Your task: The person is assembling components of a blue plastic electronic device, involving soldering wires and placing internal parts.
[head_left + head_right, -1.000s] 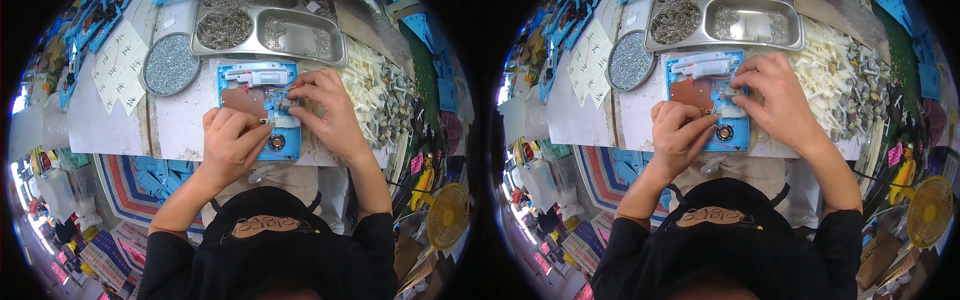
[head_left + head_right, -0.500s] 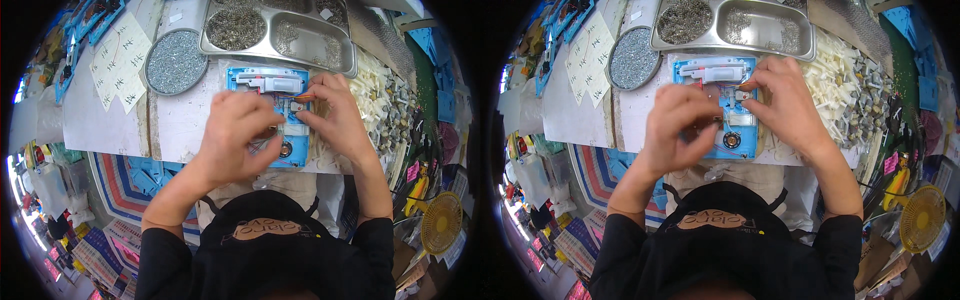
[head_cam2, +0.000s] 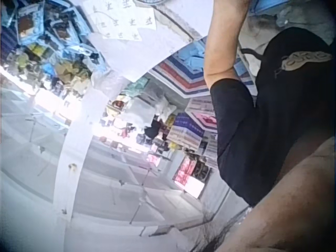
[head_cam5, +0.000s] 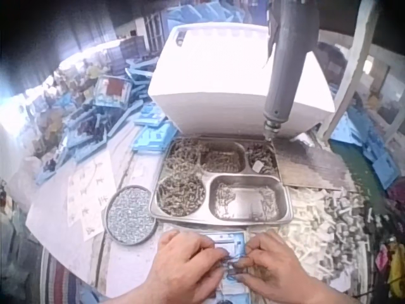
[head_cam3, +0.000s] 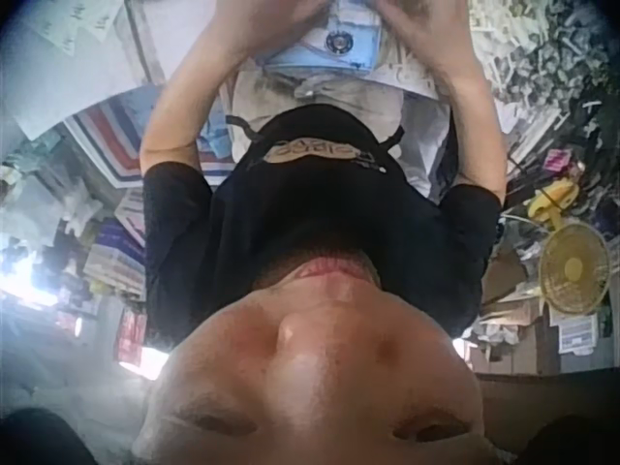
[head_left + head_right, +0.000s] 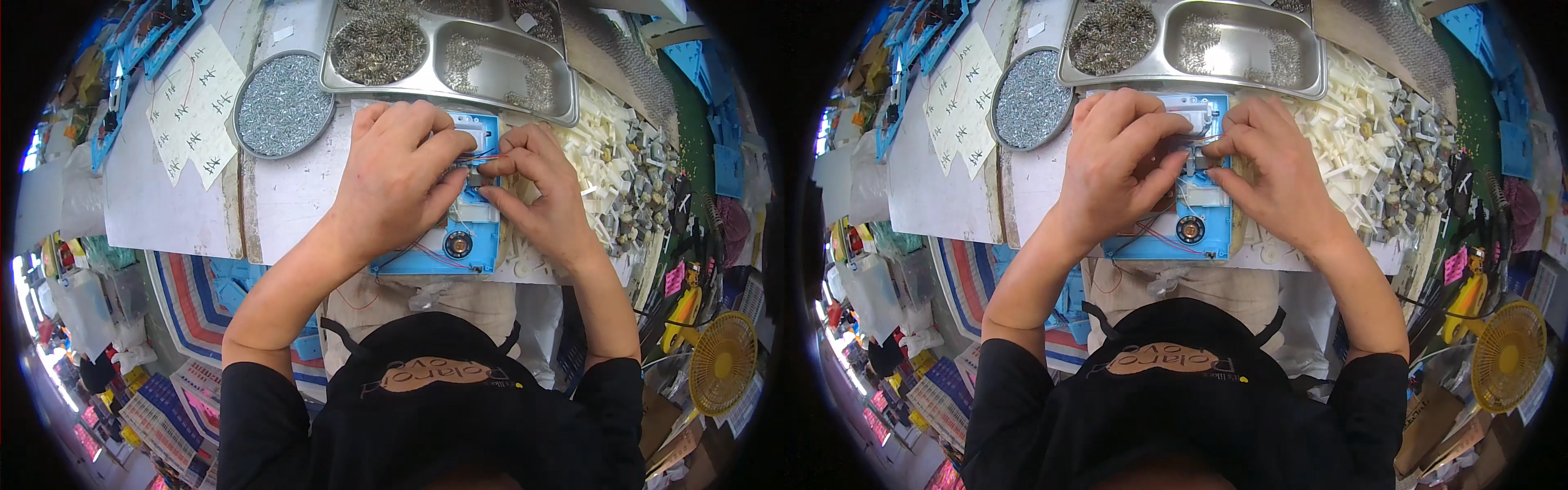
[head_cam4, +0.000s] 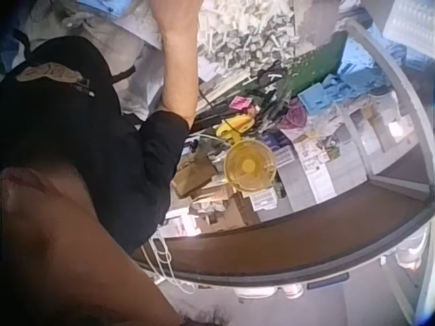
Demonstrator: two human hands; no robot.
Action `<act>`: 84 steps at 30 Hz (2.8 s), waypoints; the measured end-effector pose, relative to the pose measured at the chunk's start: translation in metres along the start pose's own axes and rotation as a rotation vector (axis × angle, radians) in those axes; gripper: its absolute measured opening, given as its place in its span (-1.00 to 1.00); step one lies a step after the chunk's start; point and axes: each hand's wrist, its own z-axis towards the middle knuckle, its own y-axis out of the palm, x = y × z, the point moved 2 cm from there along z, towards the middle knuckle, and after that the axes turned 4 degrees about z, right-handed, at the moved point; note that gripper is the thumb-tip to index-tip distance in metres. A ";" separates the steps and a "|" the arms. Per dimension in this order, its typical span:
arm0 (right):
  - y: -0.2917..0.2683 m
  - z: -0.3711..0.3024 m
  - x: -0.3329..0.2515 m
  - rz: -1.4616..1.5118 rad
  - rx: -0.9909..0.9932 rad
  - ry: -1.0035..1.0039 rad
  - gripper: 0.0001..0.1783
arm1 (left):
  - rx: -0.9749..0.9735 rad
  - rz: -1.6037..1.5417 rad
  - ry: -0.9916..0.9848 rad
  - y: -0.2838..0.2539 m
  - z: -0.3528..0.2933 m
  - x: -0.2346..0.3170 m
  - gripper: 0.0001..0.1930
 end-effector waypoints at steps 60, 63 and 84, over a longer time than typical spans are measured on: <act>0.024 0.035 -0.032 -0.347 0.111 -0.292 -0.80 | 0.241 -0.182 -0.243 -0.013 -0.023 -0.008 -0.87; 0.023 0.031 -0.030 -0.327 0.100 -0.258 -0.83 | 0.245 -0.160 -0.167 -0.016 -0.025 -0.007 -0.86; 0.036 0.032 -0.030 -0.384 0.118 -0.347 -0.81 | 0.290 -0.175 -0.270 -0.016 -0.045 0.001 -0.85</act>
